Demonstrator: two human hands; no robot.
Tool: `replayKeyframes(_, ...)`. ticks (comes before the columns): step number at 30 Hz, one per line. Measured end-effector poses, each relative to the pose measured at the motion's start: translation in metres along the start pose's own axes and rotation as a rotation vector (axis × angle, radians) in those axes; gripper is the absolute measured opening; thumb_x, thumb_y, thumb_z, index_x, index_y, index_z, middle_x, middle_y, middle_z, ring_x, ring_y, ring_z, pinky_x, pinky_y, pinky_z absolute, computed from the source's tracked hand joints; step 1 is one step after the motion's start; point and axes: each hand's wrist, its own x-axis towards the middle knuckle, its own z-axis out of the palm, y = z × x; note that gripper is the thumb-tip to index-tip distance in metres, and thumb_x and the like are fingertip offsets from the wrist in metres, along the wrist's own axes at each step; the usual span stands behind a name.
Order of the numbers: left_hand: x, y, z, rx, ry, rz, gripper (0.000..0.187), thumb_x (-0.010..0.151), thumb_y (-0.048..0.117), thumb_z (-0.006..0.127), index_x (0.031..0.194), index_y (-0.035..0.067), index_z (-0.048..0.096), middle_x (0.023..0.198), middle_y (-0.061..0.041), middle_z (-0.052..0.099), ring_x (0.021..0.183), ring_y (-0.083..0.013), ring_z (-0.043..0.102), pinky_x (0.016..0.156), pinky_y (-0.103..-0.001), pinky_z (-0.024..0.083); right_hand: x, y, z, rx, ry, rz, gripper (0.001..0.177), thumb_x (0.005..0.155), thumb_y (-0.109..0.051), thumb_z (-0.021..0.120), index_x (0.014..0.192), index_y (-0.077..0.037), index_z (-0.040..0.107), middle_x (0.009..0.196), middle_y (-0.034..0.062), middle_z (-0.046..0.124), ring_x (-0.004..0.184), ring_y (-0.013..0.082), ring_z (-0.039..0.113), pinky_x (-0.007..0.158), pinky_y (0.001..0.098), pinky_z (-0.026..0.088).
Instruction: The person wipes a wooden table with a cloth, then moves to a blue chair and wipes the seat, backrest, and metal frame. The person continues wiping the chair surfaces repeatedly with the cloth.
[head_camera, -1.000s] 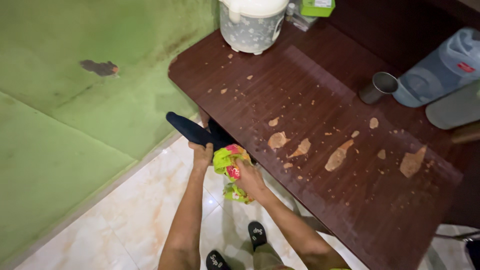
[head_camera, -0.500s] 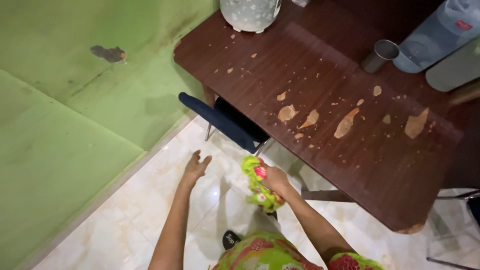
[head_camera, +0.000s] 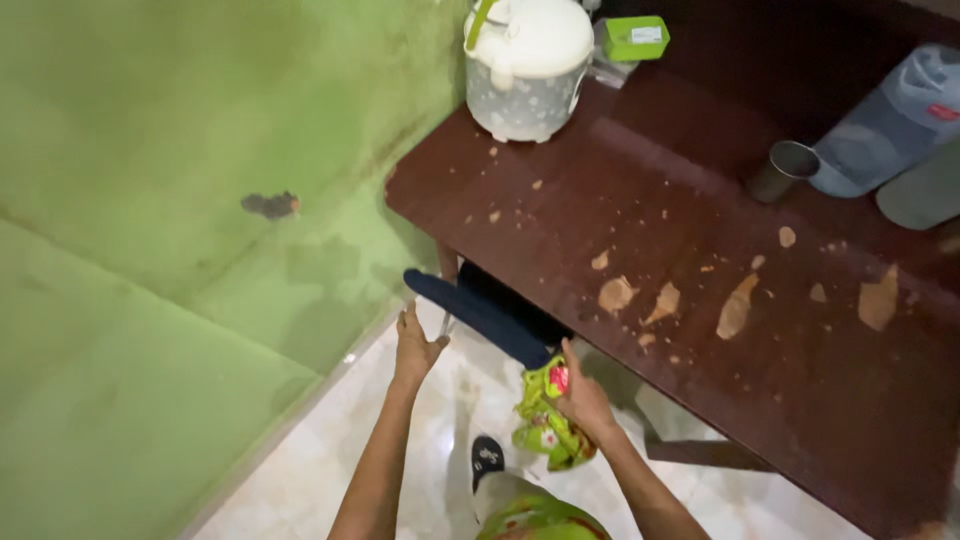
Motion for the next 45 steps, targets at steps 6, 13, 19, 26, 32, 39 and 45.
replayKeyframes(6,0.045,0.004,-0.021,0.03,-0.091,0.037,0.109,0.066,-0.007,0.077,0.159,0.009,0.021,0.161,-0.028,0.028,0.148,-0.044,0.031,0.117,-0.041,0.035,-0.008,-0.011,0.015,0.163,0.124,-0.046,0.078,0.073,-0.018,0.079,0.145,-0.031,0.051,0.113,0.0166,0.075,0.103,0.0387,0.072,0.086,0.0441,0.056)
replayKeyframes(13,0.088,-0.025,-0.01,-0.132,0.008,0.349,0.085,0.069,-0.008,0.069,0.148,0.005,0.04,0.142,-0.029,0.049,0.129,-0.046,0.05,0.107,-0.044,0.043,-0.012,-0.026,0.04,0.199,0.304,0.179,0.074,0.07,-0.017,0.084,0.137,-0.029,0.054,0.129,0.0093,0.062,0.106,0.0354,0.069,0.088,0.0425,0.055)
replayKeyframes(19,0.119,-0.031,0.002,-0.054,-0.069,0.258,0.047,0.075,-0.003,0.07,0.119,0.006,0.057,0.118,-0.023,0.061,0.108,-0.0452,0.061,0.091,-0.048,0.051,-0.008,-0.039,0.049,0.597,0.428,0.029,0.058,0.078,-0.008,0.071,0.134,-0.018,0.061,0.117,0.0096,0.076,0.1,0.0229,0.073,0.087,0.0344,0.057)
replayKeyframes(26,0.092,-0.059,-0.032,-0.084,-0.144,0.359,0.056,0.066,-0.004,0.073,0.117,0.007,0.056,0.117,-0.023,0.058,0.107,-0.0454,0.058,0.093,-0.047,0.05,-0.065,-0.088,0.083,0.433,0.462,0.13,0.061,0.076,-0.005,0.068,0.136,-0.016,0.061,0.112,0.0109,0.076,0.095,0.0189,0.073,0.085,0.0316,0.056)
replayKeyframes(32,0.055,-0.077,-0.085,-0.154,-0.159,0.482,0.054,0.067,-0.005,0.071,0.117,0.009,0.057,0.119,-0.023,0.06,0.11,-0.0461,0.059,0.095,-0.048,0.05,-0.135,-0.145,0.132,0.481,0.478,0.305,0.056,0.079,-0.005,0.068,0.133,-0.018,0.062,0.104,0.0078,0.077,0.081,0.022,0.072,0.075,0.0361,0.056)
replayKeyframes(39,0.006,-0.066,-0.111,-0.063,-0.391,0.329,0.054,0.067,-0.004,0.071,0.117,0.009,0.058,0.12,-0.024,0.057,0.108,-0.0479,0.058,0.092,-0.051,0.048,-0.194,-0.144,0.173,0.451,0.534,0.372,0.05,0.081,-0.003,0.069,0.129,-0.013,0.064,0.099,0.0111,0.077,0.088,0.0209,0.072,0.08,0.0342,0.056)
replayKeyframes(45,-0.004,-0.071,-0.116,-0.146,-0.399,0.474,0.06,0.069,0.001,0.077,0.123,0.006,0.05,0.119,-0.026,0.056,0.11,-0.0484,0.058,0.093,-0.051,0.049,-0.199,-0.128,0.196,0.406,0.658,0.396,0.051,0.081,-0.011,0.075,0.13,-0.013,0.062,0.107,0.0147,0.076,0.097,0.026,0.073,0.086,0.035,0.055)
